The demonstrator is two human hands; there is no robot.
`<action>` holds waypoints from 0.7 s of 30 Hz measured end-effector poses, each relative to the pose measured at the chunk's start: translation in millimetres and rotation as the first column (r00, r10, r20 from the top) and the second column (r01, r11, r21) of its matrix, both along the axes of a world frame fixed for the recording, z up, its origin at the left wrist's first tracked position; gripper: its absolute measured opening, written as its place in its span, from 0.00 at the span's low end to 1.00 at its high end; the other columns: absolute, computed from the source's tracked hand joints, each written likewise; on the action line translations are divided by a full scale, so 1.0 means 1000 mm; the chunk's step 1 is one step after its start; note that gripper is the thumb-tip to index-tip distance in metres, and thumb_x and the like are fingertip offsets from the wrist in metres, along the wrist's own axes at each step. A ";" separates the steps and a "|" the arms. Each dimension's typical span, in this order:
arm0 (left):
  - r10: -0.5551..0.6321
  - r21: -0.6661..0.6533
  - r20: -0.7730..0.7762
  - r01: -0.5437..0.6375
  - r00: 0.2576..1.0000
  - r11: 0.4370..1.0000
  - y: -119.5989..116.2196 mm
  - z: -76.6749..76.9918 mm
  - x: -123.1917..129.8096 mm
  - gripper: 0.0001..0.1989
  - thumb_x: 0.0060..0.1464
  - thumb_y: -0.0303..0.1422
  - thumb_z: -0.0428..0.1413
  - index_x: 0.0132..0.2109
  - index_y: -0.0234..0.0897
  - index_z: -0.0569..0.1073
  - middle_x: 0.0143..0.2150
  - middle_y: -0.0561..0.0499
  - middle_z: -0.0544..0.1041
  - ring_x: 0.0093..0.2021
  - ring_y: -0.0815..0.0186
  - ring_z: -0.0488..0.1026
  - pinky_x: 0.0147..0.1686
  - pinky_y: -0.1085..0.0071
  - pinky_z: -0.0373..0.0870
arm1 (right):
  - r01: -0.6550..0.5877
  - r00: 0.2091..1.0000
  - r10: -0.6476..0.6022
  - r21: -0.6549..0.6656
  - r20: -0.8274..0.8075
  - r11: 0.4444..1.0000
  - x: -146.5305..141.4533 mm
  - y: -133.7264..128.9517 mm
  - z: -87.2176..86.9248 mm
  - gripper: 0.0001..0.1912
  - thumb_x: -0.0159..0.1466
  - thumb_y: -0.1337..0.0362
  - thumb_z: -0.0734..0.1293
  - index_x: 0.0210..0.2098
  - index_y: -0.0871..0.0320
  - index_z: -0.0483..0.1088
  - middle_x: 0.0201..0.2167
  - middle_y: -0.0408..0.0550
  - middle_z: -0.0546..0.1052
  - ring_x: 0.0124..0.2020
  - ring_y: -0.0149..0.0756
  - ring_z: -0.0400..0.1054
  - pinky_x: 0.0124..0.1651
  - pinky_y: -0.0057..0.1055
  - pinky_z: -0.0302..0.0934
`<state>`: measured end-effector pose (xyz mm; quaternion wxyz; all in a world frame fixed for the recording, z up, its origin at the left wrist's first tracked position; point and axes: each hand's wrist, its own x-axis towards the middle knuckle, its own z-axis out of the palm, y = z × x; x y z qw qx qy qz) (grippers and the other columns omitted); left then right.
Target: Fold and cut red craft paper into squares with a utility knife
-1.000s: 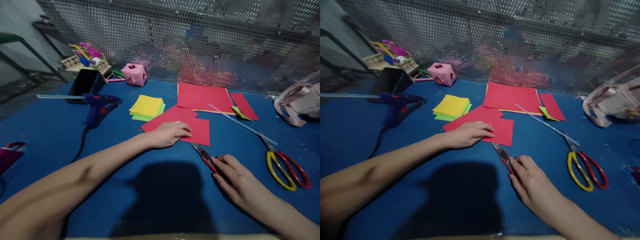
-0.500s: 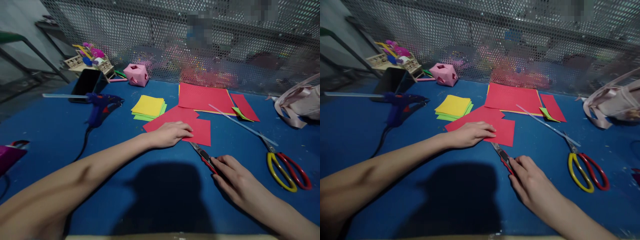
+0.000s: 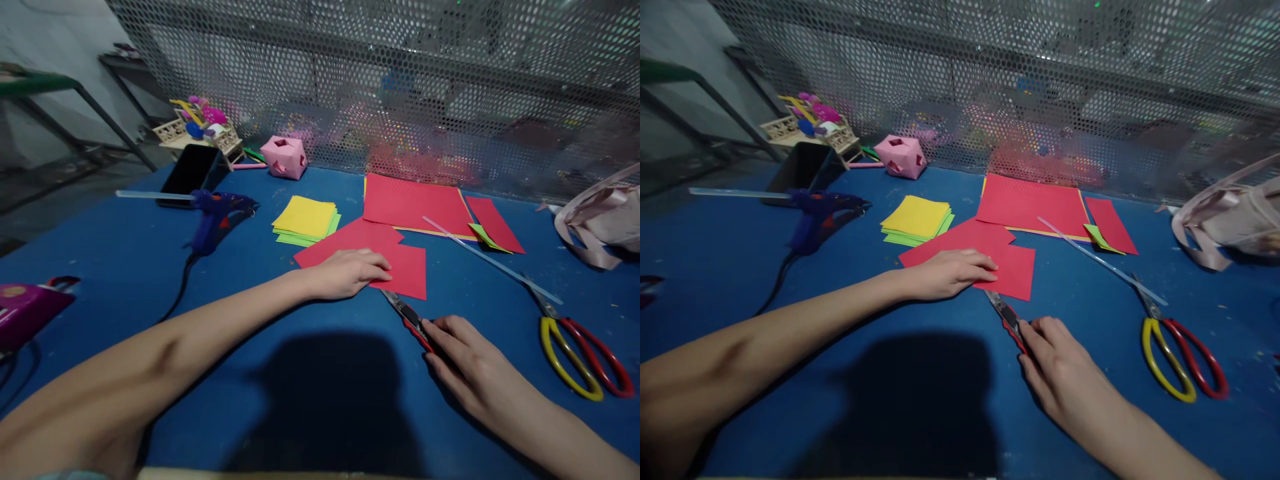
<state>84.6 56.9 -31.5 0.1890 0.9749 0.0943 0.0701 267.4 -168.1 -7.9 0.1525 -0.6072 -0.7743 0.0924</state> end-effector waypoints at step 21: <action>-0.015 -0.010 0.011 0.015 1.000 1.000 0.001 0.000 0.001 0.16 0.66 0.29 0.47 0.54 0.44 0.75 0.58 0.50 0.73 0.56 0.61 0.68 0.50 0.67 0.65 | -0.019 1.000 0.019 0.015 0.004 1.000 -0.004 0.006 0.001 0.18 0.70 0.65 0.56 0.56 0.61 0.67 0.42 0.57 0.73 0.40 0.39 0.73 0.43 0.36 0.73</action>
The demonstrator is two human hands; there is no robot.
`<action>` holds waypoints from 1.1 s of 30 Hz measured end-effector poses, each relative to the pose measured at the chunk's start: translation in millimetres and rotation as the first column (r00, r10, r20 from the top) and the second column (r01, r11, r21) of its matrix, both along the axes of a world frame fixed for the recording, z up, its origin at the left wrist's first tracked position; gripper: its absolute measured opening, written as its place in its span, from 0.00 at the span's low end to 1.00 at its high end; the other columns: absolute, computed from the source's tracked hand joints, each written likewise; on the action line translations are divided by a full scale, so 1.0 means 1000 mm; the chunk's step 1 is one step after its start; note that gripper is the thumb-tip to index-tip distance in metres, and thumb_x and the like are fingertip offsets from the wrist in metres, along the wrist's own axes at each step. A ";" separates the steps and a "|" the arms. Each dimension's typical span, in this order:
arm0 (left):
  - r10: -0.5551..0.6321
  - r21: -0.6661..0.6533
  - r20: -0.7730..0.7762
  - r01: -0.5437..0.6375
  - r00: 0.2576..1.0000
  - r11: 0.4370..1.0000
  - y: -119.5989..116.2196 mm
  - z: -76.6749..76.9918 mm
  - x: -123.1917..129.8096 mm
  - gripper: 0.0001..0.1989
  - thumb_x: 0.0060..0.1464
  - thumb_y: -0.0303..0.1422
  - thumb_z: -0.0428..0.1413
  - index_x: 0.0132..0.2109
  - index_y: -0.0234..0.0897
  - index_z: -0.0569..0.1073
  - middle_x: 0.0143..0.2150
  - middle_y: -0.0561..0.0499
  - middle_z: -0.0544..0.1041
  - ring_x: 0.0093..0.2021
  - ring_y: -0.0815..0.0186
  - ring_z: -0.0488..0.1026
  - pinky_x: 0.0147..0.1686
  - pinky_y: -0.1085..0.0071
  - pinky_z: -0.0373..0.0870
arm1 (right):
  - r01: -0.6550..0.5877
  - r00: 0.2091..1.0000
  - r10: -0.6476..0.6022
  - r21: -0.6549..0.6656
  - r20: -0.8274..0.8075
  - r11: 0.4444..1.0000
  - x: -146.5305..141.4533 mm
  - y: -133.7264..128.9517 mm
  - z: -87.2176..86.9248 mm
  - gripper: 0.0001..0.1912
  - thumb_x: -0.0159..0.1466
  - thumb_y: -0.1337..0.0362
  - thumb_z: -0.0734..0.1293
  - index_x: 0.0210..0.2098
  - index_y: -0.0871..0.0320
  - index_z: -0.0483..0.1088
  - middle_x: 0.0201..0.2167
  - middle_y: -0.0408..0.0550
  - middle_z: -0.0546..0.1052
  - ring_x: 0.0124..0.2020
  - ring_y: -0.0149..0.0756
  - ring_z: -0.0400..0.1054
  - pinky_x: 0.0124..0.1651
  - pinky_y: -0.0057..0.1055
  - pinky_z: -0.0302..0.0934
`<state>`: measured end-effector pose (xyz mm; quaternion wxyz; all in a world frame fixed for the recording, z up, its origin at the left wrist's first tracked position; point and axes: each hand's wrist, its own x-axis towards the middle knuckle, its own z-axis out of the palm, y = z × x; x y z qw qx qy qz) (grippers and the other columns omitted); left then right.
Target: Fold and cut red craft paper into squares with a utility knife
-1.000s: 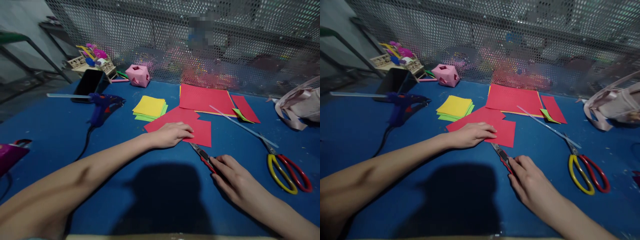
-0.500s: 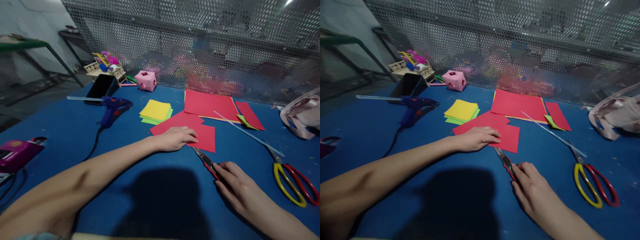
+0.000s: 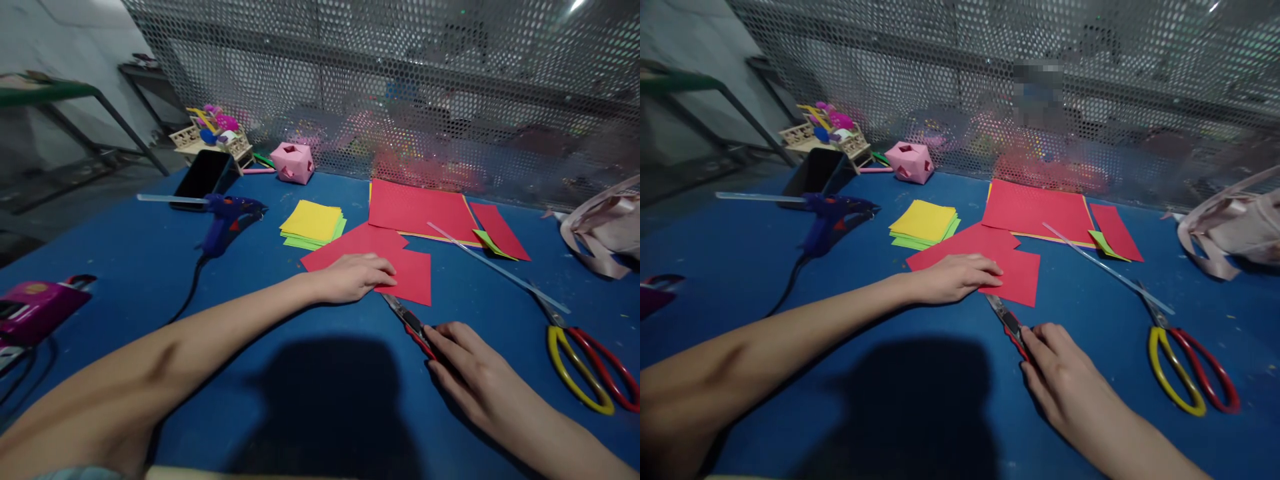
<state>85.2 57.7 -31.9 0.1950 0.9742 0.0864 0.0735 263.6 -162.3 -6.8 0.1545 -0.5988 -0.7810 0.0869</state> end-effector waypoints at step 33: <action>0.020 0.013 -0.013 -0.020 1.000 1.000 -0.002 0.000 0.000 0.17 0.64 0.26 0.47 0.54 0.45 0.74 0.59 0.51 0.73 0.57 0.61 0.68 0.53 0.65 0.65 | -0.075 0.995 0.066 -0.133 -0.073 0.988 0.002 0.001 0.008 0.19 0.70 0.67 0.57 0.58 0.56 0.65 0.46 0.56 0.72 0.46 0.38 0.70 0.48 0.37 0.70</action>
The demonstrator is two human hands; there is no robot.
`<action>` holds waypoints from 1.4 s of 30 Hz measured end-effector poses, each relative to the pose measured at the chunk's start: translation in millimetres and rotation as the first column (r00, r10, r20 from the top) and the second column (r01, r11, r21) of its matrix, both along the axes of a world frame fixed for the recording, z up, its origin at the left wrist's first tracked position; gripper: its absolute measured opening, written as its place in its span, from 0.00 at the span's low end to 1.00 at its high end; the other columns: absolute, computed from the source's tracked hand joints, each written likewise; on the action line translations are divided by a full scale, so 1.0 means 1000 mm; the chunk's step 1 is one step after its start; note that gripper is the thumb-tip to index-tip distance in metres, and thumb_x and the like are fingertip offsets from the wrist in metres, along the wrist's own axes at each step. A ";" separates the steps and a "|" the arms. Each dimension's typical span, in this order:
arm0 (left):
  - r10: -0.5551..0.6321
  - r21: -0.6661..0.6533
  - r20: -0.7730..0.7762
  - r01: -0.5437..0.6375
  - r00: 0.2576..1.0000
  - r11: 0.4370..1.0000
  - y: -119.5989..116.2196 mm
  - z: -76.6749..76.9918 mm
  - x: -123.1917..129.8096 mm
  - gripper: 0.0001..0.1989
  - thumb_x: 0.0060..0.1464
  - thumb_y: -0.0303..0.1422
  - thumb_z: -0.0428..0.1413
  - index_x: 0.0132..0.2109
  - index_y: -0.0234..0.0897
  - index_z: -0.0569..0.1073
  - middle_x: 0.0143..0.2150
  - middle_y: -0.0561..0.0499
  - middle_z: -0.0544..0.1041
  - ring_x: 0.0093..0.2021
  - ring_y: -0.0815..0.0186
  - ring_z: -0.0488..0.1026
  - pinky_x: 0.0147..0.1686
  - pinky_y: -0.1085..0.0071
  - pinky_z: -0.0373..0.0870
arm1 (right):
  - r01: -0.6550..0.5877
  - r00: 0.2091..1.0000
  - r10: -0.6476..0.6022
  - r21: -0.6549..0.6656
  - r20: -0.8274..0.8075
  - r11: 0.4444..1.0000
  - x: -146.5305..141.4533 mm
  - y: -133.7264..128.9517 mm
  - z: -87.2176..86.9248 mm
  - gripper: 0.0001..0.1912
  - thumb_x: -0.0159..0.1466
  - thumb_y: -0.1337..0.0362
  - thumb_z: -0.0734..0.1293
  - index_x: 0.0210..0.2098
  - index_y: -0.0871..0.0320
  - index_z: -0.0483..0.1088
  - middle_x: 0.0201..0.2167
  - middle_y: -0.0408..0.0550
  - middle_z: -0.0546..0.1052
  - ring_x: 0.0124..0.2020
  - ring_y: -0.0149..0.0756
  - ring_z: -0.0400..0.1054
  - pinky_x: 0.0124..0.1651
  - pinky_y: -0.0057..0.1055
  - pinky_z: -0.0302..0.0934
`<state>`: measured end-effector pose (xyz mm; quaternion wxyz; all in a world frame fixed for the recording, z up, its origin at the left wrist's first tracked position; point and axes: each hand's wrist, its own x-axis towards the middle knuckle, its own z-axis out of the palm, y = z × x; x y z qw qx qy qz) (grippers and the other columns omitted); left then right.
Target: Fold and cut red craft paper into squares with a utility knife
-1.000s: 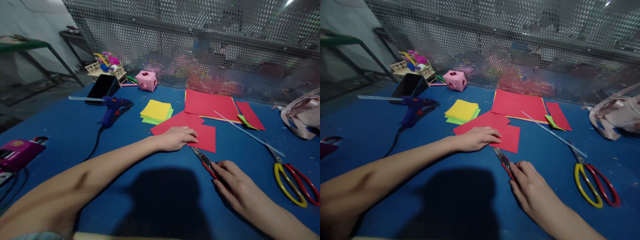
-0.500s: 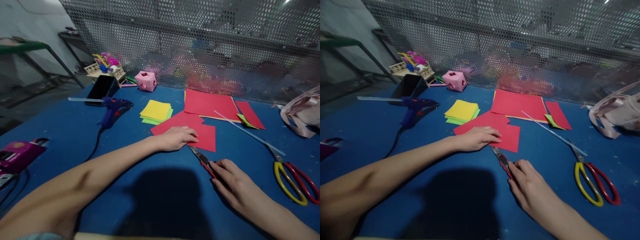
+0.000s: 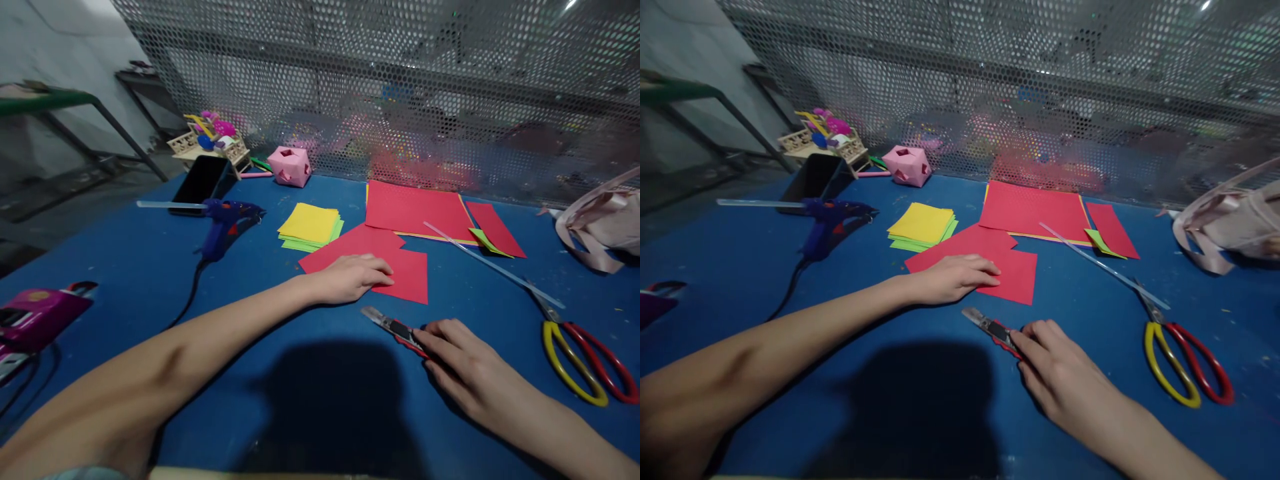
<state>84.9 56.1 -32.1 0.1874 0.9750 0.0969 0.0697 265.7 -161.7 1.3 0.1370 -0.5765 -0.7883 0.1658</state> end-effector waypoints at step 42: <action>0.653 -0.926 0.077 -0.189 0.753 0.327 -0.009 0.012 0.005 0.06 0.55 0.34 0.55 0.34 0.35 0.68 0.29 0.52 0.73 0.27 0.70 0.73 0.33 0.69 0.75 | 0.397 0.471 -0.320 -0.126 -0.822 0.909 0.036 0.126 0.026 0.16 0.52 0.54 0.73 0.31 0.58 0.69 0.22 0.40 0.73 0.21 0.29 0.68 0.27 0.30 0.65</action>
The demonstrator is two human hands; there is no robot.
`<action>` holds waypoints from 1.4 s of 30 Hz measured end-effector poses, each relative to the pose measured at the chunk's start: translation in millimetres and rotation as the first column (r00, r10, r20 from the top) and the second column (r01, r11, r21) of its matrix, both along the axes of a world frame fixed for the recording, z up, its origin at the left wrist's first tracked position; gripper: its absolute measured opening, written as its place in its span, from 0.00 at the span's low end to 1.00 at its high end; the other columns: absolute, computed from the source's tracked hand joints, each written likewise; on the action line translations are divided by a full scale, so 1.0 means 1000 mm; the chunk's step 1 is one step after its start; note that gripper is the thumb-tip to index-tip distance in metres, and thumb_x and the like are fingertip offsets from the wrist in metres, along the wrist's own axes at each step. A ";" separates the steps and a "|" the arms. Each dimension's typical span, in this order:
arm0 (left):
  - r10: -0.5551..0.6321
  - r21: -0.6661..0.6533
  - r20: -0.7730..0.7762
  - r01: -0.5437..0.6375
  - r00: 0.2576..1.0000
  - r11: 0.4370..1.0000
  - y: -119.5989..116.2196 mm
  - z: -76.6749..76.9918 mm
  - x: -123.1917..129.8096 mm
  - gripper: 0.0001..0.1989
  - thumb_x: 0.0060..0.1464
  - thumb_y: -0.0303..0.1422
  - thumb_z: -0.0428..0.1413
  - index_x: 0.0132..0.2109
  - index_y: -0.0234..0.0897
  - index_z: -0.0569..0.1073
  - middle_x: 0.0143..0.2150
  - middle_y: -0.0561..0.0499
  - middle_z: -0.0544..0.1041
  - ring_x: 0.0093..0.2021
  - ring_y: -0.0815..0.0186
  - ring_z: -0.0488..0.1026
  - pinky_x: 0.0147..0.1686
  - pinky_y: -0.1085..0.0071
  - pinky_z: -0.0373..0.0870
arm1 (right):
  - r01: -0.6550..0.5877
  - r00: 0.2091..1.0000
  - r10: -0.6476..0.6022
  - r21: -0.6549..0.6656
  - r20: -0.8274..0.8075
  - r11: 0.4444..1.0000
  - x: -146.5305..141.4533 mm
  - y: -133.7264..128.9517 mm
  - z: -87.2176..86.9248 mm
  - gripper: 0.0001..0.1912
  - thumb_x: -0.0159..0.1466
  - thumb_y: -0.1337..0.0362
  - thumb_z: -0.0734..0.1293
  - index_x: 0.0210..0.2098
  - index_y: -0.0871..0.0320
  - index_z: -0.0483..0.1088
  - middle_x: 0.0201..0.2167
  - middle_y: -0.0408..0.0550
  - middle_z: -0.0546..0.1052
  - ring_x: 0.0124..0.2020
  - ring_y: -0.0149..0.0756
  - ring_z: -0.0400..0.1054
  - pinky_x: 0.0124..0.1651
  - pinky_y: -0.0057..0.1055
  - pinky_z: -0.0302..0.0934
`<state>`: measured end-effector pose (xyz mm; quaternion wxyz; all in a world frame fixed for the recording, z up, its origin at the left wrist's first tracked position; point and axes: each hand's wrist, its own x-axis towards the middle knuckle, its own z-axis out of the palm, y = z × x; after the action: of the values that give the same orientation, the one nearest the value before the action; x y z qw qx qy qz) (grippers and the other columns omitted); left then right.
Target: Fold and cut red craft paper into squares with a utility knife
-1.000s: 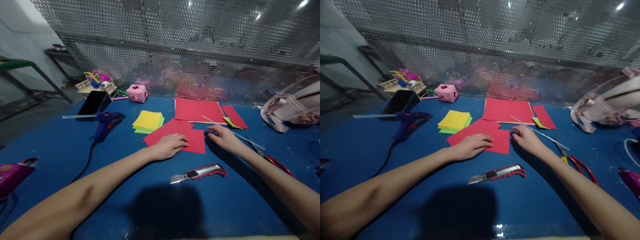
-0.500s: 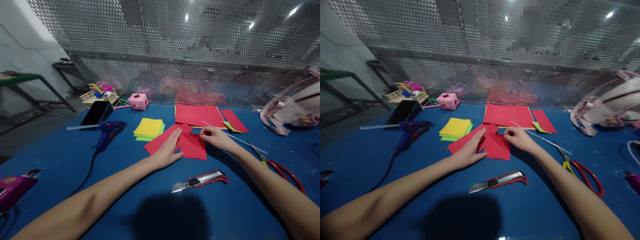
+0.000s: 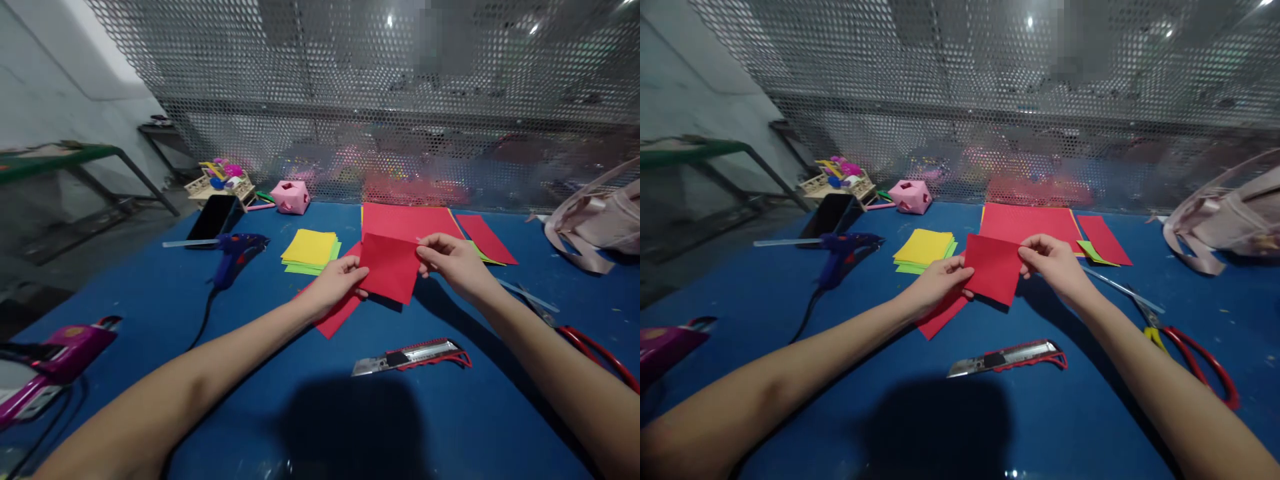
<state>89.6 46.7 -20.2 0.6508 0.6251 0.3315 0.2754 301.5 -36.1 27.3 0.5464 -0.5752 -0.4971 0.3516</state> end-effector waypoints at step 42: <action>-0.058 0.314 -0.334 0.170 0.941 0.934 0.022 0.000 -0.011 0.15 0.47 0.30 0.57 0.45 0.35 0.71 0.27 0.55 0.73 0.25 0.70 0.70 0.24 0.75 0.64 | 0.114 0.917 -0.128 0.059 0.377 0.992 0.027 0.001 -0.029 0.10 0.55 0.58 0.66 0.33 0.58 0.71 0.26 0.45 0.74 0.26 0.35 0.67 0.31 0.34 0.62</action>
<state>78.4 68.2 -20.2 0.4864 0.7821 0.3429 0.1846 328.2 -34.7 -1.7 0.4705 -0.6523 -0.5631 0.1899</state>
